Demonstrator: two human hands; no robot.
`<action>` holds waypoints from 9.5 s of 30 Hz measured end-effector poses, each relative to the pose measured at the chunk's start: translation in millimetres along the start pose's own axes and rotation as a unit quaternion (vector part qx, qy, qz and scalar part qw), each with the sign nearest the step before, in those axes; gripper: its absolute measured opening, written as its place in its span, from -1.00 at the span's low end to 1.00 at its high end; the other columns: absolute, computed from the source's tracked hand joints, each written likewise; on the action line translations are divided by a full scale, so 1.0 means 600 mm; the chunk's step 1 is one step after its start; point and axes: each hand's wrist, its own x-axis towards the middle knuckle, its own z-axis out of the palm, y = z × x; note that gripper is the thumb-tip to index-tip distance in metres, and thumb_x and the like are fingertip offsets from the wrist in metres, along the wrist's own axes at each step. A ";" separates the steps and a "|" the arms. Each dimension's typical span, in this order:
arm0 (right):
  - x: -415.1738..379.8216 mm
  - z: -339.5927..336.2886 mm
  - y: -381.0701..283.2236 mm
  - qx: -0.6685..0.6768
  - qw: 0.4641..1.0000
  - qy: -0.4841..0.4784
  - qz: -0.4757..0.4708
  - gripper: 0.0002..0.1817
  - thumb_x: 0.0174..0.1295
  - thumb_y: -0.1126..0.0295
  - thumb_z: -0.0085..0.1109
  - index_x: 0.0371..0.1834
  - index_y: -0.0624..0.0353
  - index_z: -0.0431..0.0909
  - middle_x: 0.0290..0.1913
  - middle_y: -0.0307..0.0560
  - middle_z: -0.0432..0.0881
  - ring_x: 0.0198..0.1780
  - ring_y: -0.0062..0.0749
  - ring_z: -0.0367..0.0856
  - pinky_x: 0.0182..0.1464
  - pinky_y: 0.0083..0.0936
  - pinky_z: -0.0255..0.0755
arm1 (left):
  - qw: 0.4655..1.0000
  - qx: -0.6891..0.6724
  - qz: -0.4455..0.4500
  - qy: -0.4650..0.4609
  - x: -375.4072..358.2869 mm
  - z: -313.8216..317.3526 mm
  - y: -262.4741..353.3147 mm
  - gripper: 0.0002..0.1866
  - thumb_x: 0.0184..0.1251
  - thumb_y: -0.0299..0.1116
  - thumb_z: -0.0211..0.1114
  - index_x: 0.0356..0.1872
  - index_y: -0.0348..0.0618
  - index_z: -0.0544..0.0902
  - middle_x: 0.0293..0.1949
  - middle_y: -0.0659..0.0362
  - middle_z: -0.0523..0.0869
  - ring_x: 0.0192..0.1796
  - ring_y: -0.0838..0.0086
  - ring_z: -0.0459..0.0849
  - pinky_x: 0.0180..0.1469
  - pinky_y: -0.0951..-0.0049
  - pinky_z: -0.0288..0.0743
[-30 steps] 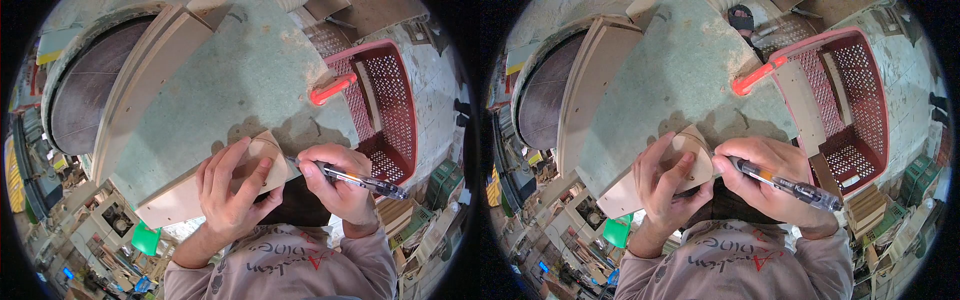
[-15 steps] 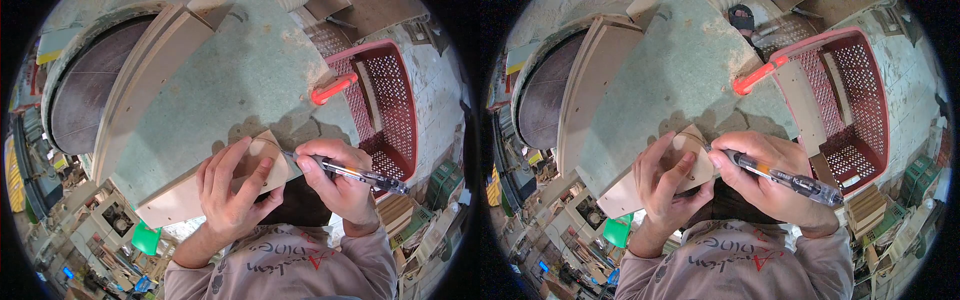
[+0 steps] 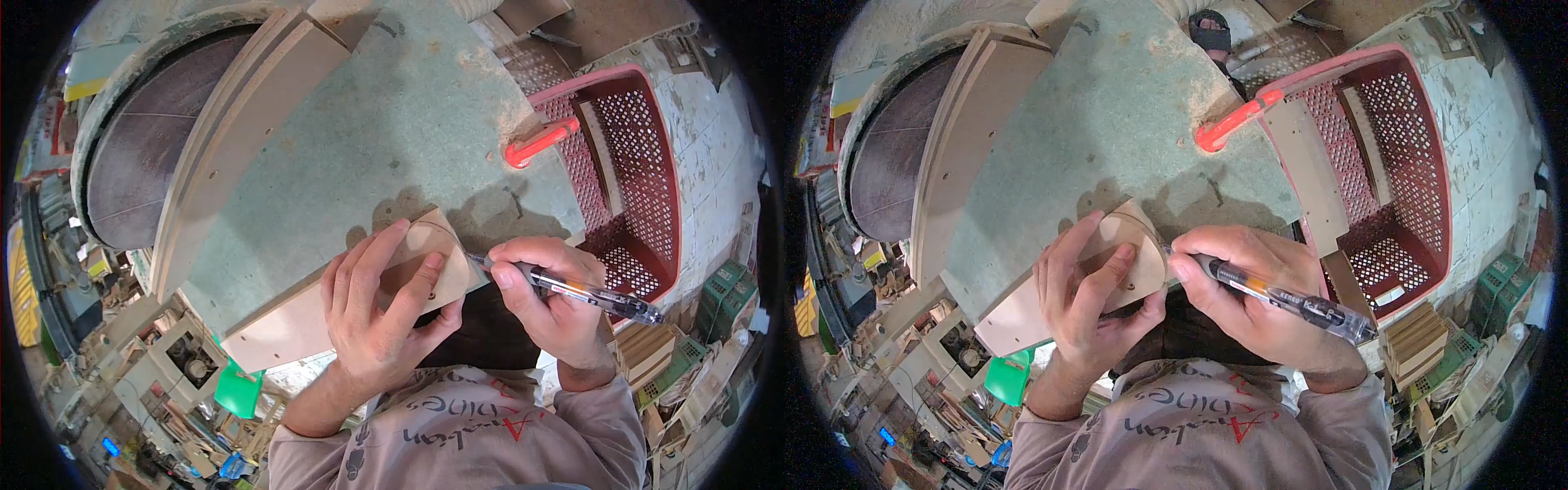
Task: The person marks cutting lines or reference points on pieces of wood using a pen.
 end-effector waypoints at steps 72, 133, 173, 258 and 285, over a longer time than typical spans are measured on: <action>-0.021 0.000 0.018 -0.047 0.990 0.009 -0.134 -0.81 0.10 0.47 0.37 -0.26 0.19 0.55 -0.39 -0.13 0.67 -0.30 -0.23 0.68 -0.25 -0.40 0.47 | 1.000 -0.008 0.018 -0.018 0.002 -0.004 -0.001 -0.41 -0.28 -0.35 0.56 -0.04 -0.03 0.62 0.15 -0.04 0.54 0.07 0.08 0.55 0.08 0.16 0.41; -0.197 0.153 0.138 0.073 0.990 0.120 -0.001 -0.87 0.39 0.48 0.09 -0.10 0.31 0.53 -0.34 -0.05 0.59 -0.33 -0.63 0.45 -0.26 -0.63 0.39 | 0.990 0.095 -0.090 -0.046 -0.047 -0.156 -0.148 -0.51 0.14 -0.17 0.41 0.15 0.05 0.63 0.24 0.01 0.48 0.26 0.12 0.45 0.29 0.14 0.23; -0.280 0.046 0.036 0.142 0.942 0.245 -0.177 -0.76 0.22 0.59 0.24 -0.06 0.27 0.50 0.01 0.14 0.67 -0.01 -0.29 0.68 0.07 -0.41 0.52 | 0.717 -0.630 -0.183 0.235 0.002 -0.079 0.114 -0.31 0.28 -0.12 0.34 0.34 -0.13 0.24 0.03 0.19 0.49 -0.05 0.48 0.53 0.06 0.24 0.52; -0.232 -0.154 0.509 -0.101 0.850 0.476 0.204 -0.39 0.47 -0.06 -0.13 0.02 0.42 0.50 -0.07 0.11 0.63 -0.08 -0.26 0.57 0.06 -0.34 0.43 | 0.980 -0.004 -0.097 0.171 -0.085 -0.173 -0.093 -0.50 0.11 -0.47 0.40 0.15 -0.19 0.57 0.04 0.00 0.59 0.16 0.12 0.54 0.20 0.20 0.40; -0.199 -0.104 0.318 0.001 0.897 0.438 0.059 -0.53 0.50 0.03 -0.15 -0.07 0.32 0.42 -0.14 -0.03 0.61 -0.12 -0.36 0.56 -0.02 -0.42 0.43 | 0.921 0.201 0.032 0.332 -0.135 -0.148 -0.182 -0.72 0.04 -0.49 0.27 -0.18 -0.01 0.73 -0.11 0.27 0.69 -0.04 0.39 0.65 0.06 0.31 0.41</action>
